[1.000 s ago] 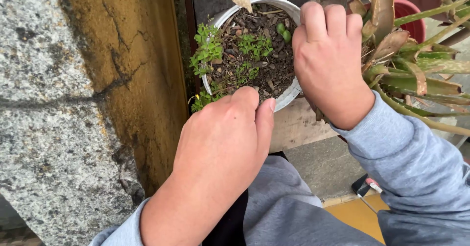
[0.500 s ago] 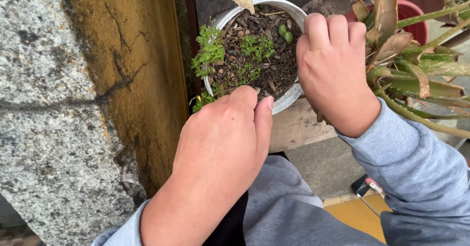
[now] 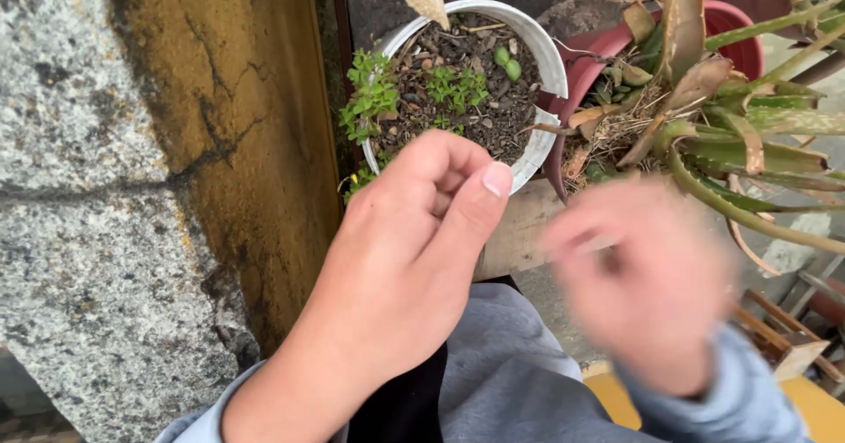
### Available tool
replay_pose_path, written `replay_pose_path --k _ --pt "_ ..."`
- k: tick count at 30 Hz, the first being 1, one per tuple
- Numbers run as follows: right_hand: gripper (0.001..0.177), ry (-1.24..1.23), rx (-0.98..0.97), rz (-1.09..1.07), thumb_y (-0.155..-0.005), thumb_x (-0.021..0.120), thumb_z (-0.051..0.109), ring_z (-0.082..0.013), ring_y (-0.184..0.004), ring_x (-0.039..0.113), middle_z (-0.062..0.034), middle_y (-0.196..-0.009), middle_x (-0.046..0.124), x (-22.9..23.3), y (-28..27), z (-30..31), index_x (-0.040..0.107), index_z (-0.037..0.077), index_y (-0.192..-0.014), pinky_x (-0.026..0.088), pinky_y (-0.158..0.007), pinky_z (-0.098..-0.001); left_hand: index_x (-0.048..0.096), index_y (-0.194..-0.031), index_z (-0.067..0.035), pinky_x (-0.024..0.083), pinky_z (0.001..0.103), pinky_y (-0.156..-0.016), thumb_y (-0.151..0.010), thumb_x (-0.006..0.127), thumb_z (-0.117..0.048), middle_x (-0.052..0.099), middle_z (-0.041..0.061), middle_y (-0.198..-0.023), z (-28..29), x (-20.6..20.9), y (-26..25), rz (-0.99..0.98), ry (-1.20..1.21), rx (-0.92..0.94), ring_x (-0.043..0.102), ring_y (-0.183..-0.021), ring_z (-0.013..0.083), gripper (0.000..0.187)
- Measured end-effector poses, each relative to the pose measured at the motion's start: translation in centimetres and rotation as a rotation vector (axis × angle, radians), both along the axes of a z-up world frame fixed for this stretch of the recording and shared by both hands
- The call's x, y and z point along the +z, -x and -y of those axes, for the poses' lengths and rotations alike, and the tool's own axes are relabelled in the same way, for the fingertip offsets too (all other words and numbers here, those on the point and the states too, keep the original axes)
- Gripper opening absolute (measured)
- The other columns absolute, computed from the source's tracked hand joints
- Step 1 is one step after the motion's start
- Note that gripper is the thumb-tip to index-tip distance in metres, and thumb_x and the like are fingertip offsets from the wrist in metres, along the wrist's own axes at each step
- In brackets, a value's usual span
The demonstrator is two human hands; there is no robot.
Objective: Pruning and cleaning up small weeds and dead leaves from several potted plants in a garden area.
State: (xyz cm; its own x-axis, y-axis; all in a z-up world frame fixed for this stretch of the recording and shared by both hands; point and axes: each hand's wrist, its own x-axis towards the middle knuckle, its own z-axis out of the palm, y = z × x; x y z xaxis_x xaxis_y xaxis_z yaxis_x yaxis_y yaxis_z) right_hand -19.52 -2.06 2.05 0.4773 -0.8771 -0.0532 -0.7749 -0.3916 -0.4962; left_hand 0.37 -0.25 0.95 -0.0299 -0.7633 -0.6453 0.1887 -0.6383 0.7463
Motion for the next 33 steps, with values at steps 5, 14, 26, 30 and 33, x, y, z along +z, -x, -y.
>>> replay_pose_path --k 5,14,26,30,33 --pt "0.022 0.060 0.208 0.261 -0.077 0.083 0.002 -0.0285 -0.092 0.064 -0.0100 -0.103 0.065 -3.5 -1.7 -2.2 0.071 0.001 -0.096 0.052 -0.081 -0.0378 0.066 -0.103 -0.004 0.058 0.031 -0.068 -0.104 0.056 -0.027 0.072 0.008 -0.084 -0.5 -0.4 0.1 -0.046 0.121 -0.072 0.072 -0.076 0.0159 0.025" --pt "0.023 -0.003 0.301 0.389 -0.078 0.082 0.004 -0.0285 -0.089 0.061 -0.0106 -0.100 0.060 -3.4 0.8 -0.1 0.071 -0.001 -0.098 0.052 -0.082 -0.0408 0.062 -0.080 -0.003 0.053 0.044 -0.060 -0.101 0.057 -0.033 0.067 0.018 -0.069 0.2 0.0 0.3 0.198 0.074 -0.364 0.070 -0.068 0.0367 0.037" --pt "0.015 0.106 0.053 0.009 -0.084 0.077 -0.003 -0.0305 -0.088 0.068 -0.0152 -0.094 0.069 -3.3 0.4 3.2 0.070 0.000 -0.097 0.055 -0.080 -0.0379 0.066 -0.086 -0.005 0.058 0.050 -0.063 -0.098 0.054 -0.028 0.073 0.017 -0.075 -1.0 -2.2 0.6 0.611 0.060 -0.877 0.073 -0.068 0.0369 0.028" --pt "0.014 0.061 0.067 0.066 -0.084 0.079 -0.004 -0.0238 -0.080 0.068 -0.0105 -0.091 0.071 -5.1 2.3 0.9 0.072 0.003 -0.093 0.054 -0.074 -0.0333 0.060 -0.095 0.000 0.061 0.046 -0.063 -0.088 0.056 -0.010 0.073 0.018 -0.077 -1.1 -2.4 0.2 0.581 0.090 -1.014 0.075 -0.073 0.0350 0.013" --pt "0.016 -0.032 0.029 0.204 -0.081 0.079 -0.003 -0.0229 -0.081 0.069 -0.0092 -0.089 0.070 -5.2 2.1 -0.8 0.070 0.002 -0.094 0.056 -0.075 -0.0317 0.059 -0.097 0.001 0.060 0.046 -0.064 -0.086 0.058 -0.008 0.073 0.019 -0.077 -0.7 -2.2 -0.1 0.566 0.074 -1.032 0.075 -0.074 0.0366 0.014"
